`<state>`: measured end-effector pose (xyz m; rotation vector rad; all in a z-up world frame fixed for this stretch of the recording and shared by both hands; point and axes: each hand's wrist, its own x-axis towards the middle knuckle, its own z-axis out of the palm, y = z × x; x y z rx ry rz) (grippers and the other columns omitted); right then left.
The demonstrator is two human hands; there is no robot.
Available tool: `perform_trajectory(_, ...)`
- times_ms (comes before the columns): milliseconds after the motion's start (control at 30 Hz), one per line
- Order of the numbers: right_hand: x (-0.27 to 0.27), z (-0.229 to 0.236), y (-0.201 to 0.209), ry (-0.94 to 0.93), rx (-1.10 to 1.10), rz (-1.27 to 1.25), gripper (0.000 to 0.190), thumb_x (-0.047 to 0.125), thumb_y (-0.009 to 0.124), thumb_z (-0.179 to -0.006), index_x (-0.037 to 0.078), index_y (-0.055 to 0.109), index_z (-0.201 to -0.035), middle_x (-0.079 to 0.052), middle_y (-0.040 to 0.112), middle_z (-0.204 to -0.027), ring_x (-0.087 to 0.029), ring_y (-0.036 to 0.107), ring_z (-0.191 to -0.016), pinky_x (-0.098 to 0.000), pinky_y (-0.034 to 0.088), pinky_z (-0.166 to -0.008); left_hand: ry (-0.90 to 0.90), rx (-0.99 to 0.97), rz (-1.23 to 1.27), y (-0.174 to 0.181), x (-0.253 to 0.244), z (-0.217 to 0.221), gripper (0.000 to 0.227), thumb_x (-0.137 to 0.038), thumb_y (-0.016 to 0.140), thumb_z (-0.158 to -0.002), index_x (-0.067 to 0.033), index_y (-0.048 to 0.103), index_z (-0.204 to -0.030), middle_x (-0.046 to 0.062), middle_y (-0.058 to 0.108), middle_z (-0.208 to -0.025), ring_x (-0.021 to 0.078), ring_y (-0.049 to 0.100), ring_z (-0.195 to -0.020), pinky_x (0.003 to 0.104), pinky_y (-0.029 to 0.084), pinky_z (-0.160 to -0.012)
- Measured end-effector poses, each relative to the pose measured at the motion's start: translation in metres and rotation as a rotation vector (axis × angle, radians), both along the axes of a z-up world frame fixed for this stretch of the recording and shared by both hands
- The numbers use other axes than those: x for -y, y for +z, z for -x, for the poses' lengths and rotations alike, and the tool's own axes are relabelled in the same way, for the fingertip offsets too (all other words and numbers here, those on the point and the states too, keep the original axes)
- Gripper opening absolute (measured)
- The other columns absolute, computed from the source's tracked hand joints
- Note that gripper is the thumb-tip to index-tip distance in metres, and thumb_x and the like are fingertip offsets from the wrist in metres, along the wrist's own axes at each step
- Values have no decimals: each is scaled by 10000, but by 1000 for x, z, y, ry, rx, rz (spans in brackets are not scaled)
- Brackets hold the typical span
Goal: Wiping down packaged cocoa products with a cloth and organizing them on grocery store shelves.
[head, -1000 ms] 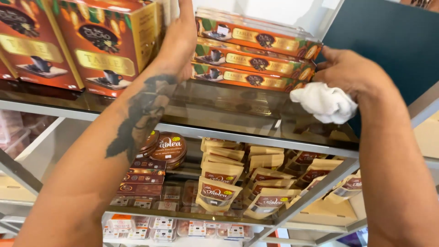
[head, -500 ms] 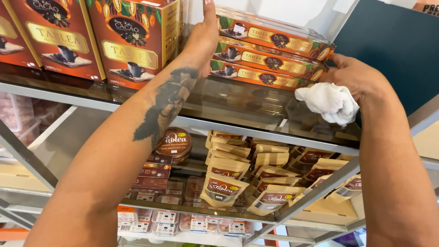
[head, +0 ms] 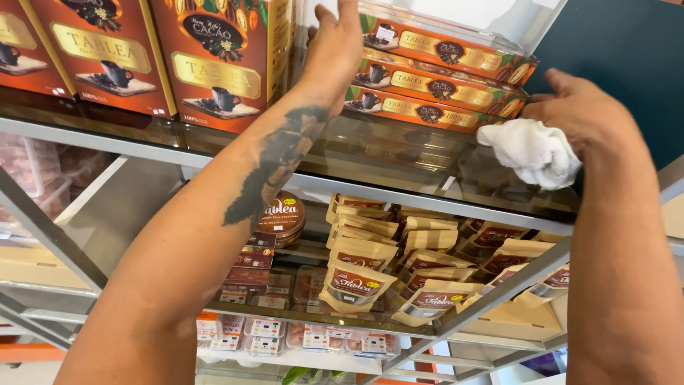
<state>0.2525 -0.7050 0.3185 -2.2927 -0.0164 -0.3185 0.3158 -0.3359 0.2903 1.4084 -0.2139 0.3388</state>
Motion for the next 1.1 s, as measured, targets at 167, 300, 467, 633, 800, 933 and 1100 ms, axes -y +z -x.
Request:
perform_trajectory(167,-23,69,14,-268,195,323,843,92,802,-864,12,410,-1606,-220,653,-1359,-252,673,-920,-349,535,-708,466,373,-480,1,12,74,691,-549,394,-1104,-57,302,-1580,313,348,-1598,478,301,-1523,574,254,-1260)
perform_trajectory(300,-68,127,-2,14,210,607,226,64,612,-1056,-21,564,-1261,-189,545,-1104,-260,571,-821,-354,503,-644,80,884,-484,-24,21,173,518,-329,548,-1180,-115,290,-1576,146,386,-1622,313,381,-1551,378,329,-1310)
perform_trajectory(467,-207,247,-90,282,502,-102,152,128,594,-1156,-17,594,-1200,-127,558,-1105,-202,561,-957,-318,485,-866,-159,862,-447,-84,-7,267,751,-289,705,-1015,-177,208,-1568,194,222,-1673,393,241,-1532,423,254,-1308)
perform_trajectory(633,-247,244,-187,418,480,-699,470,278,802,-1061,20,559,-1370,-128,608,-1285,-216,585,-1200,-364,478,-1107,-142,641,-374,-186,-75,290,767,108,619,-936,-153,330,-1598,148,412,-1613,320,492,-1509,329,481,-1248)
perform_trajectory(800,-304,202,-268,820,155,-505,767,142,744,-925,65,360,-1586,-169,317,-1689,-308,325,-1570,-438,281,-1292,65,251,-308,-253,-125,294,774,90,651,-861,-113,436,-1577,196,557,-1554,316,577,-1438,358,497,-1170)
perform_trajectory(933,-345,165,-355,538,-333,-959,766,-75,647,-867,76,391,-1572,-195,473,-1541,-265,544,-1314,-374,483,-1050,-116,-44,-450,-306,-179,263,841,51,627,-811,-51,310,-1584,224,477,-1550,326,548,-1376,347,500,-1048)
perform_trajectory(1100,-356,111,-380,332,-286,-876,619,-135,617,-863,60,446,-1425,-154,606,-1351,-235,641,-1169,-355,570,-978,342,-118,-836,-351,-279,184,796,70,633,-733,-19,460,-1505,228,502,-1519,397,485,-1395,468,430,-1146)
